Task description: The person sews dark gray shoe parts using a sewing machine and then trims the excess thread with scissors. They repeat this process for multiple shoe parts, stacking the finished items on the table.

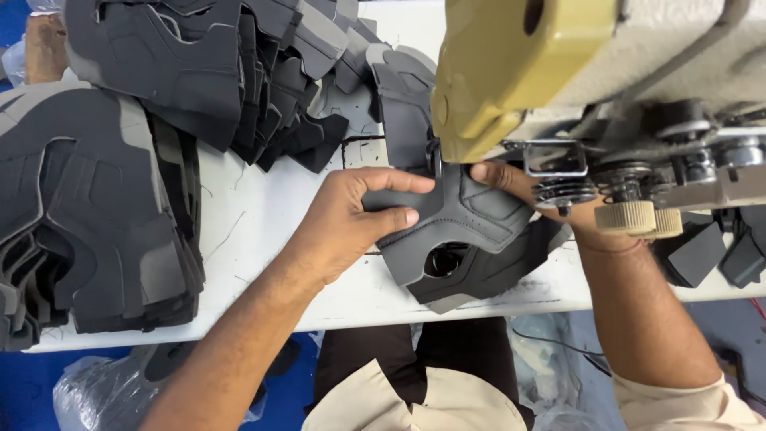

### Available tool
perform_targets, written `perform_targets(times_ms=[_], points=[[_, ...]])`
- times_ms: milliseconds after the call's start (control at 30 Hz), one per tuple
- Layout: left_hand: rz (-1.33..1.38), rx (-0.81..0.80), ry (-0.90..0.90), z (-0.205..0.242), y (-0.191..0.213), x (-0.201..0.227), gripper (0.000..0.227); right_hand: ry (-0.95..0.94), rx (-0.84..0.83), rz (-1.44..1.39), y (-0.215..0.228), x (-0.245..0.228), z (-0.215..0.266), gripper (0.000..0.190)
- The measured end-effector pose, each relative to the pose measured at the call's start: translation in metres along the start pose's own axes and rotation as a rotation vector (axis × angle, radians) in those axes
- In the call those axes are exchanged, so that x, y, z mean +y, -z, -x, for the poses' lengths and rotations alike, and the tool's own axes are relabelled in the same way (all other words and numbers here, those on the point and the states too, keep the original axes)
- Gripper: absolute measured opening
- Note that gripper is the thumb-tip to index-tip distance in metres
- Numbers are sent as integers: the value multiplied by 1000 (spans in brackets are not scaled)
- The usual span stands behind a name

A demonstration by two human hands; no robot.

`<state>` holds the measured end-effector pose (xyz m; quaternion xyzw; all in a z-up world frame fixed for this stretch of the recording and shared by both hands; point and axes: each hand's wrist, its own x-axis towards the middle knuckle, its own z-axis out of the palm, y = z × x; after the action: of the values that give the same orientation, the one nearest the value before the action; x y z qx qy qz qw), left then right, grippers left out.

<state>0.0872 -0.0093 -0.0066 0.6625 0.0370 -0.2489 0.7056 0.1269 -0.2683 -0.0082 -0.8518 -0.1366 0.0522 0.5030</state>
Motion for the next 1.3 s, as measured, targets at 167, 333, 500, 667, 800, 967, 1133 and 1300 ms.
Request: perform_targets(times_ms=[167,333,500,667,800,967,1133,1300], points=[[-1,40,-113,-8,1,-7,26,2,-31,58,2,2,8,52],[19,48,-141,-8,2,-7,20,-18,-105,102,4,3,14,32],[27,68,-113,-6,2,-4,21,487,-74,454,-6,0,39,48],[-5,99,-125,-12,2,-7,21,480,-11,654,-11,-1,50,54],[32,89,-130,-20,6,-10,20,460,16,710,-11,-5,47,52],[94,80,-89,-26,9,-6,22,462,46,731,-14,-2,43,51],[63,101,-115,-26,7,-7,23,437,43,714,-13,-1,38,54],[82,138,-98,-13,1,-18,24,457,27,578,-11,30,23,45]])
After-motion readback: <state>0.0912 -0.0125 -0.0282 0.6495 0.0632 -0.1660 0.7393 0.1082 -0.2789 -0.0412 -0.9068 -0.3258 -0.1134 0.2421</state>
